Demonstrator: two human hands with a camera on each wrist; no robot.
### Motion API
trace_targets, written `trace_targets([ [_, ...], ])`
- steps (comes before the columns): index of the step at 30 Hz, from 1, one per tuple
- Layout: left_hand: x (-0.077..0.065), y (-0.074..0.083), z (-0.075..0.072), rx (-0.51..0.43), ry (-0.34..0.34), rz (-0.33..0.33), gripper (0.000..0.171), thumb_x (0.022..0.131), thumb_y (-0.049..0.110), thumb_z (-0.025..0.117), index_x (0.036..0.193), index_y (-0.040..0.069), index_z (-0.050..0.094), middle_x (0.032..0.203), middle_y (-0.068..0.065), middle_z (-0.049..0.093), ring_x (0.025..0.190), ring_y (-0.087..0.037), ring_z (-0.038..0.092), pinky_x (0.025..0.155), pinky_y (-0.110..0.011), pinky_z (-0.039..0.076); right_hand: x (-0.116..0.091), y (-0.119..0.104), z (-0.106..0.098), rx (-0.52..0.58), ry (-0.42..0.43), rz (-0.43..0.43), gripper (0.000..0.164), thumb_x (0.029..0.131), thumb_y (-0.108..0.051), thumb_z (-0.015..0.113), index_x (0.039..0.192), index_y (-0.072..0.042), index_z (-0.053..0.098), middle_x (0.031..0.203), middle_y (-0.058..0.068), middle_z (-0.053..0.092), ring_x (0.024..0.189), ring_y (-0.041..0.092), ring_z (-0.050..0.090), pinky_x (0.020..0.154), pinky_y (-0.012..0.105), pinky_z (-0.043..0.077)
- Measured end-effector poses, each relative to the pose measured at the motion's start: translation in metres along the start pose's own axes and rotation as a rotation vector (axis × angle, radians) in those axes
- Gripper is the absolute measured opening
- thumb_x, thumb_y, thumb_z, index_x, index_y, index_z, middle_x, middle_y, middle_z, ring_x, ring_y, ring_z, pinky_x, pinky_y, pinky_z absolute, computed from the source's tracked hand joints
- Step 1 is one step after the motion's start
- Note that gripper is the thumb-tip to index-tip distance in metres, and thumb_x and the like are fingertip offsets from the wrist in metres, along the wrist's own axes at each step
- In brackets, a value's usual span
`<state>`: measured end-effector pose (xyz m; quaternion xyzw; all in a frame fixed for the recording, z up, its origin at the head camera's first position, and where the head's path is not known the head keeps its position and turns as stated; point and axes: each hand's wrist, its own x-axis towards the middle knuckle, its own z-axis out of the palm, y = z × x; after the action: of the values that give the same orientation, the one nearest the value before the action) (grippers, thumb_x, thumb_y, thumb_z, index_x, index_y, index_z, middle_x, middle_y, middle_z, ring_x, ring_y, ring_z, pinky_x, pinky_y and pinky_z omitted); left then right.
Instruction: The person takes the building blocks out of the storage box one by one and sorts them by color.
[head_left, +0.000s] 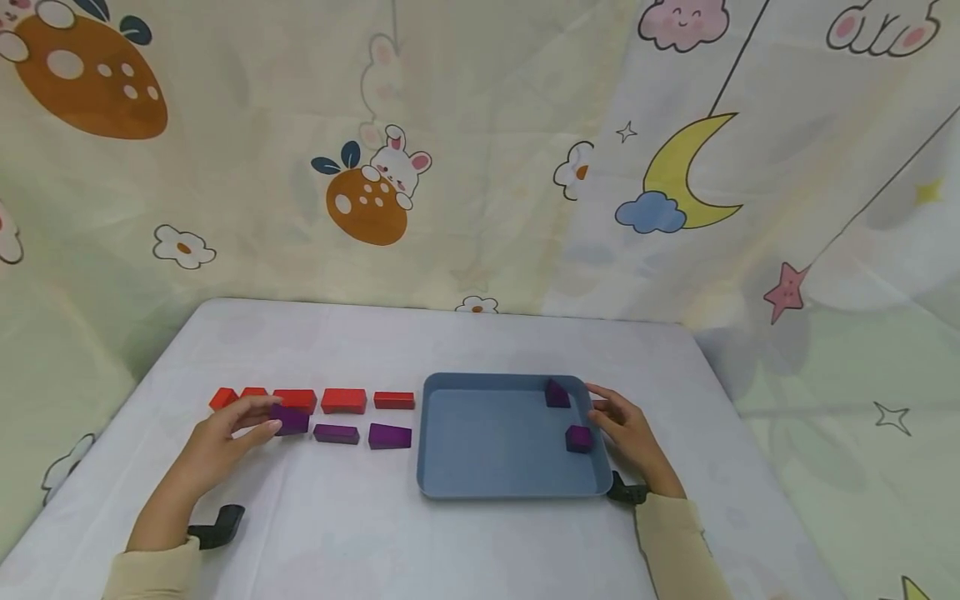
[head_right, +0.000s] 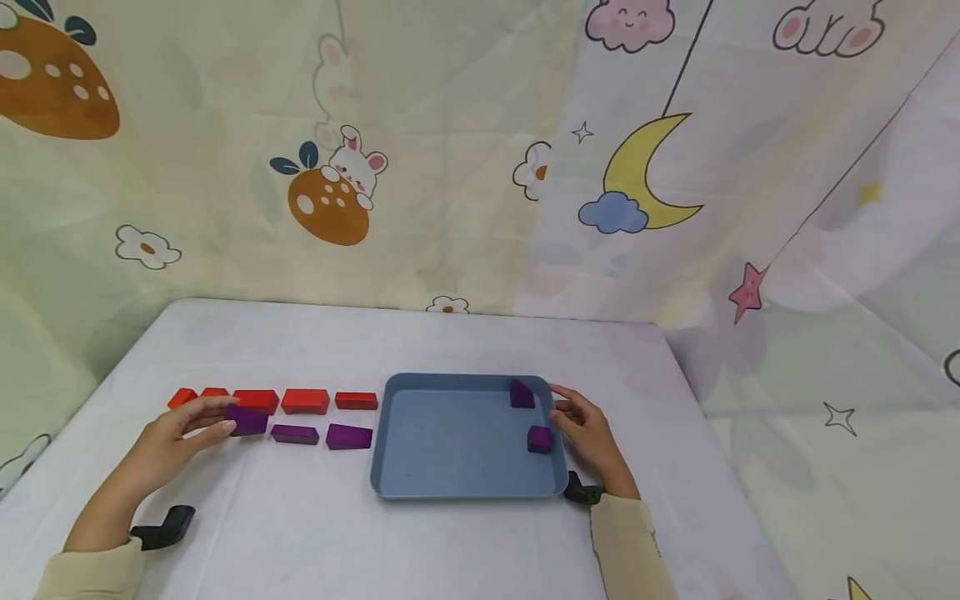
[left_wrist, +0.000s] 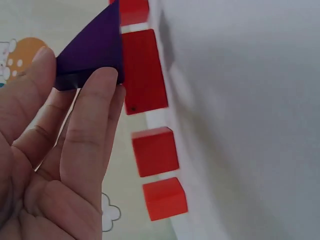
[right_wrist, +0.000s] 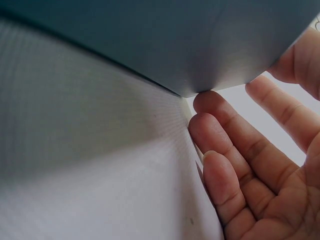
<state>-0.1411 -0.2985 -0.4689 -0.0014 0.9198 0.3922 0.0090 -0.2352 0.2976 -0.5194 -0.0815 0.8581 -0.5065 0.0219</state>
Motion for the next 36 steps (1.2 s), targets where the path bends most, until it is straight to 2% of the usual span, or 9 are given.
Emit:
trace_targets([
  [3,0.002,-0.006,0.0,0.017,-0.025,-0.04,0.052,0.107,0.023,0.071,0.148,-0.005,0.055,0.139,-0.034,0.064,0.131,-0.057,0.059,0.102,-0.071,0.052,-0.001,-0.001,0.0,0.006,0.003,0.004,0.048,0.107,-0.011,0.068,0.153,0.002,0.057,0.128,0.029,0.071,0.106,0.016,0.069,0.09,0.022,0.054],
  [9,0.005,-0.015,0.001,0.032,-0.067,-0.094,0.055,0.108,0.025,0.069,0.151,-0.005,0.052,0.141,-0.034,0.062,0.132,-0.058,0.058,0.103,-0.072,0.051,-0.001,-0.003,-0.001,0.009,-0.001,0.015,0.05,0.107,-0.011,0.069,0.154,0.002,0.056,0.129,0.028,0.071,0.111,0.025,0.07,0.09,0.021,0.054],
  [13,0.003,-0.014,0.0,0.05,-0.082,-0.105,0.057,0.108,0.025,0.07,0.152,-0.005,0.051,0.142,-0.034,0.062,0.133,-0.058,0.058,0.104,-0.074,0.049,0.0,-0.004,-0.001,0.017,0.001,0.017,0.049,0.107,-0.011,0.068,0.153,0.002,0.056,0.128,0.029,0.071,0.111,0.027,0.07,0.09,0.02,0.053],
  [16,0.003,-0.006,-0.004,0.11,-0.08,-0.137,0.061,0.105,0.027,0.073,0.151,-0.007,0.051,0.142,-0.036,0.061,0.132,-0.059,0.056,0.101,-0.078,0.047,0.002,-0.003,-0.001,0.022,0.002,0.015,0.049,0.108,-0.011,0.068,0.153,0.002,0.057,0.128,0.029,0.071,0.111,0.028,0.07,0.09,0.02,0.053],
  [20,0.001,0.019,-0.006,0.243,-0.034,-0.138,0.063,0.102,0.025,0.077,0.149,-0.009,0.052,0.141,-0.038,0.06,0.131,-0.061,0.054,0.096,-0.079,0.049,0.004,-0.002,-0.001,0.024,-0.001,0.009,0.048,0.108,-0.012,0.068,0.153,0.001,0.057,0.129,0.029,0.071,0.111,0.026,0.07,0.09,0.021,0.053],
  [23,0.0,0.047,0.001,0.273,0.012,-0.065,0.057,0.1,0.02,0.078,0.147,-0.006,0.058,0.137,-0.036,0.065,0.126,-0.059,0.058,0.094,-0.075,0.054,0.004,-0.001,-0.001,0.027,-0.003,0.003,0.048,0.108,-0.011,0.068,0.153,0.001,0.057,0.129,0.029,0.071,0.11,0.023,0.07,0.09,0.021,0.053],
  [26,0.002,0.076,0.016,0.211,0.015,0.015,0.052,0.1,0.019,0.08,0.144,-0.003,0.064,0.133,-0.03,0.07,0.121,-0.053,0.066,0.092,-0.065,0.06,0.004,0.0,-0.001,0.031,0.0,-0.008,0.048,0.108,-0.01,0.067,0.152,0.002,0.057,0.127,0.03,0.071,0.108,0.021,0.07,0.089,0.021,0.053],
  [31,0.012,0.121,0.047,0.043,-0.066,0.102,0.044,0.099,0.018,0.081,0.14,0.005,0.071,0.132,-0.019,0.074,0.115,-0.043,0.074,0.089,-0.052,0.065,0.004,0.003,0.0,0.024,0.001,-0.026,0.047,0.107,-0.008,0.067,0.151,0.004,0.057,0.125,0.031,0.072,0.103,0.016,0.07,0.088,0.02,0.053],
  [36,0.029,0.155,0.08,-0.064,-0.142,0.288,0.036,0.099,0.014,0.081,0.134,0.008,0.076,0.128,-0.011,0.078,0.113,-0.034,0.076,0.092,-0.048,0.065,0.003,0.005,0.001,0.027,-0.003,-0.035,0.046,0.108,-0.008,0.067,0.151,0.004,0.057,0.124,0.031,0.072,0.101,0.013,0.07,0.086,0.02,0.053],
])
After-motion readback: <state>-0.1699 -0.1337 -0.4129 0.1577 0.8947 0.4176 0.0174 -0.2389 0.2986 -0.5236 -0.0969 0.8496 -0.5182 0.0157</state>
